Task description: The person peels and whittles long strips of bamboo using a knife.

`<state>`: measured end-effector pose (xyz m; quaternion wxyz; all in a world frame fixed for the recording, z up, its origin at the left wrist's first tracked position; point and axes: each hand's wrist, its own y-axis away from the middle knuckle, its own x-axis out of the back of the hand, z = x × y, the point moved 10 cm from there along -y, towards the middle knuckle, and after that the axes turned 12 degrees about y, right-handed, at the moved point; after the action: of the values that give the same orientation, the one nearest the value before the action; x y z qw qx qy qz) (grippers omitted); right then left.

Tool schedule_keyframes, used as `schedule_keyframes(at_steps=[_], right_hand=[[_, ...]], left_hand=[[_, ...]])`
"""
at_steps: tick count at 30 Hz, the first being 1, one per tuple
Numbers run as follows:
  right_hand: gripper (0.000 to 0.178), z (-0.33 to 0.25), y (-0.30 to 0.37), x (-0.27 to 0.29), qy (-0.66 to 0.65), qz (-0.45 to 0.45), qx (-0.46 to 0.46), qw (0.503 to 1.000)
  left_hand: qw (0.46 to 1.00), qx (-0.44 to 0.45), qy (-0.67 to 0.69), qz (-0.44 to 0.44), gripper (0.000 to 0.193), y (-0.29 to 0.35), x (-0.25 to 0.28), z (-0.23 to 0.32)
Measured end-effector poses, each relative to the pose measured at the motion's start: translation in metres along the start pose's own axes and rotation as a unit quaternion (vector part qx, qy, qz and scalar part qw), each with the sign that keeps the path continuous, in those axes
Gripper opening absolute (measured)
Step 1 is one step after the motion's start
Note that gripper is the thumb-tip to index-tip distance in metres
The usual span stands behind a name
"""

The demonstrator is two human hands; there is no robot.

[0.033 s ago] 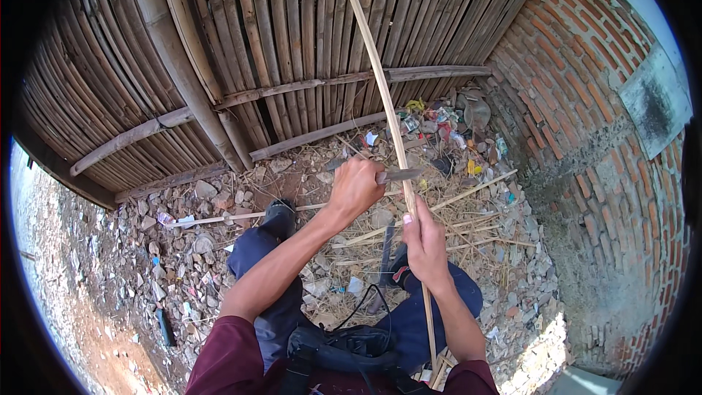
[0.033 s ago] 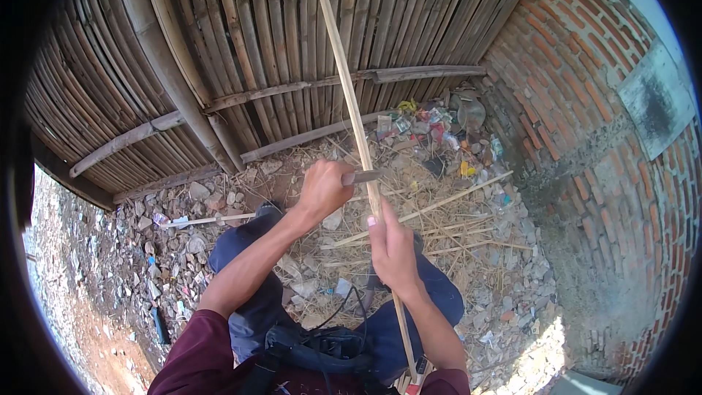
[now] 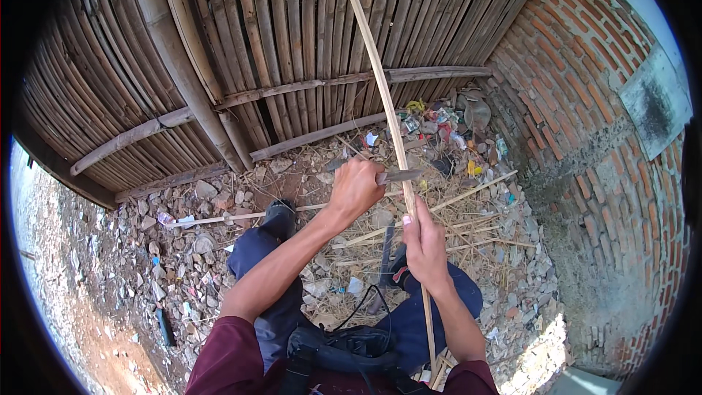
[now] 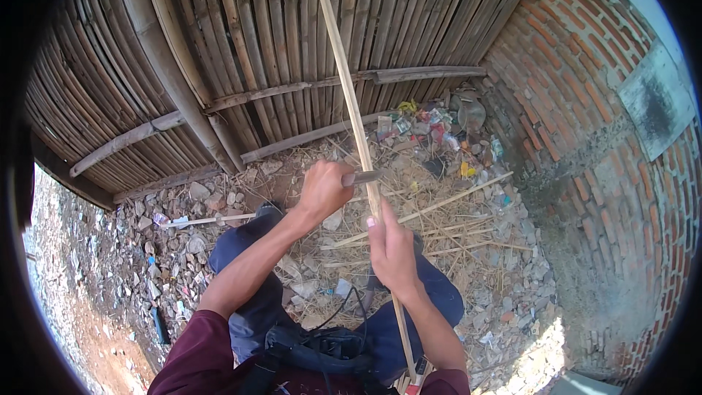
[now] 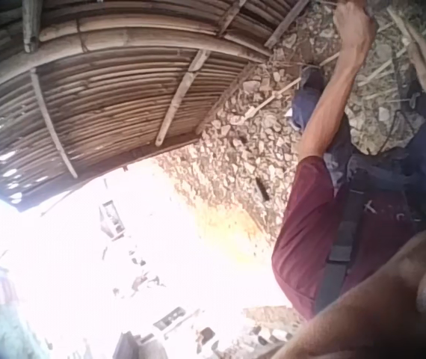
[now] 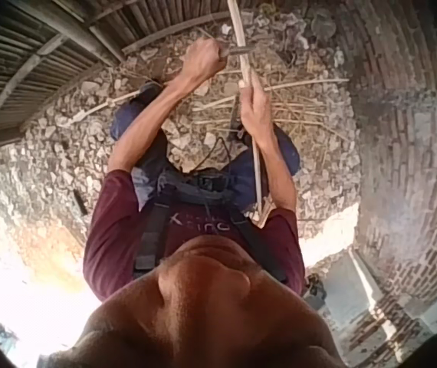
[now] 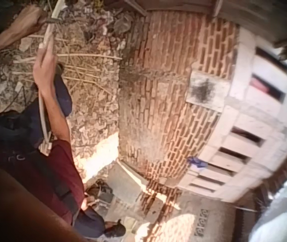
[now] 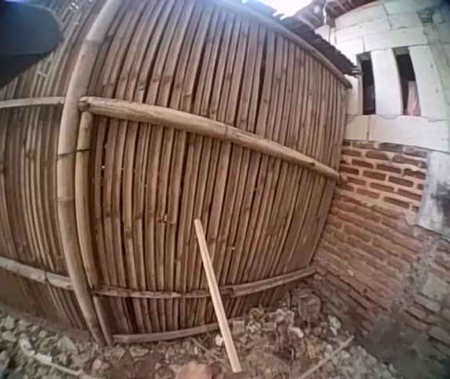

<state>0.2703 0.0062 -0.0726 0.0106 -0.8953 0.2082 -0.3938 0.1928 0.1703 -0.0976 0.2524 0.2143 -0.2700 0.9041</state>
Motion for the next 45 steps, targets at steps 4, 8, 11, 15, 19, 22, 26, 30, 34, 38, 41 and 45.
schedule_keyframes(at_steps=[4,8,11,15,19,22,26,30,34,38,41,45], right_hand=[[0.051,-0.01,0.004,0.004,0.053,0.018,-0.001,0.998],[0.052,-0.012,0.006,0.007,0.078,0.029,0.003,0.997],[0.052,-0.013,0.007,0.01,0.074,0.029,-0.006,0.997],[0.051,-0.013,0.007,0.011,0.074,0.031,-0.004,0.997],[0.051,-0.017,0.007,0.013,0.069,0.024,-0.018,0.997],[0.051,-0.016,0.013,0.004,0.062,0.017,-0.014,0.998],[0.052,-0.014,0.027,-0.013,0.048,-0.025,-0.015,0.998],[0.052,-0.013,0.02,-0.017,0.049,-0.048,-0.023,0.997],[0.053,-0.006,0.018,-0.021,0.046,-0.045,-0.02,0.998],[0.053,-0.016,0.016,-0.02,0.056,-0.051,-0.009,0.997],[0.053,-0.016,0.018,-0.022,0.065,-0.052,-0.001,0.997],[0.053,-0.013,0.022,-0.023,0.055,-0.052,-0.004,0.997]], left_hand=[[1.0,0.012,-0.011,0.007,0.013,0.001,0.001,0.0],[0.999,0.031,-0.013,-0.014,0.014,-0.004,-0.002,-0.003],[0.999,0.03,-0.02,-0.019,0.015,-0.007,-0.005,-0.002],[0.999,0.033,-0.02,-0.007,0.014,-0.01,-0.001,0.0],[0.999,0.023,-0.032,-0.013,0.014,-0.013,0.0,0.003],[0.999,0.034,-0.003,0.03,0.017,-0.023,0.016,-0.003],[0.993,0.04,-0.036,0.101,0.012,-0.049,0.058,-0.025],[0.994,0.03,-0.016,0.106,0.007,-0.048,0.061,-0.028],[0.995,0.027,0.02,0.098,0.009,-0.044,0.063,-0.025],[0.993,0.024,-0.003,0.114,0.009,-0.04,0.074,-0.03],[0.992,0.033,-0.022,0.117,0.01,-0.044,0.08,-0.036],[0.992,0.036,-0.04,0.116,0.01,-0.044,0.082,-0.04]])
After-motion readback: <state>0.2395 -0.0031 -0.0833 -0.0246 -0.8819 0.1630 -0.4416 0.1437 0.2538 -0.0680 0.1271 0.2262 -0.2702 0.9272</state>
